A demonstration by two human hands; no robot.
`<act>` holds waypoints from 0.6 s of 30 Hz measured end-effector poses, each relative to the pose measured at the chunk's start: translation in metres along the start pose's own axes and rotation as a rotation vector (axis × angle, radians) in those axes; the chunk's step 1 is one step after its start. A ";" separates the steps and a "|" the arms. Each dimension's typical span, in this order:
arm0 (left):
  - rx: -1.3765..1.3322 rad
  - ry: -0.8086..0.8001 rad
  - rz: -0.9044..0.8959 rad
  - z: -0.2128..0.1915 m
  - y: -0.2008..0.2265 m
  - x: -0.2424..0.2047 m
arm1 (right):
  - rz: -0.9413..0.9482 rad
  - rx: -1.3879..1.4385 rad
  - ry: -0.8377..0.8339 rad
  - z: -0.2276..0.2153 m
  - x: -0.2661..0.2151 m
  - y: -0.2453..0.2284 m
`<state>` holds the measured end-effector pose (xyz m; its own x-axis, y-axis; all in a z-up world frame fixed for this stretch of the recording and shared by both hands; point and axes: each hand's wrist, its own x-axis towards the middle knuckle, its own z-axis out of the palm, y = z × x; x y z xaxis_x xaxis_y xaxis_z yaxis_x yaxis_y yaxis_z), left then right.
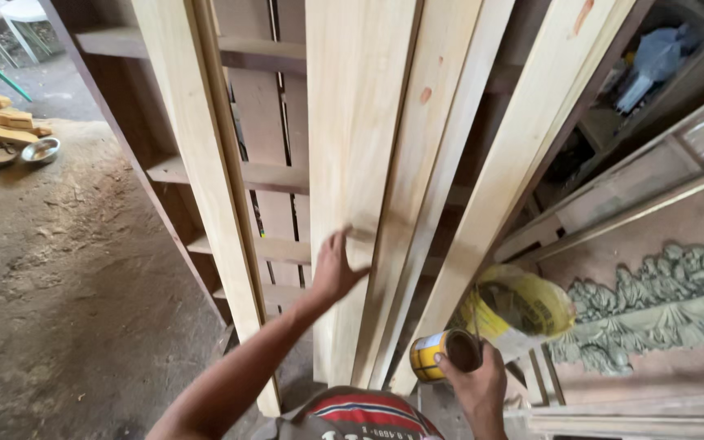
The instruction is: The person kneels on the floor and applies a dark wood stain to several vertical wooden planks using a small brush. They repeatedly dip the brush into a can of stain and apply it to the surface of the planks.
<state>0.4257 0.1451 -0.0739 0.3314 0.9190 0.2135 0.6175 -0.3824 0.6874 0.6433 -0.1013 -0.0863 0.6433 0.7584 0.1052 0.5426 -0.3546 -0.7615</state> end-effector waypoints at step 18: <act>-0.258 -0.165 -0.063 -0.090 0.020 -0.042 | -0.093 0.179 -0.076 0.041 0.026 -0.085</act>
<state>0.3597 0.1073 -0.0068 0.4223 0.9042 0.0638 0.4462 -0.2686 0.8537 0.5915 -0.0290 -0.0454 0.5488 0.8246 0.1371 0.4885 -0.1834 -0.8531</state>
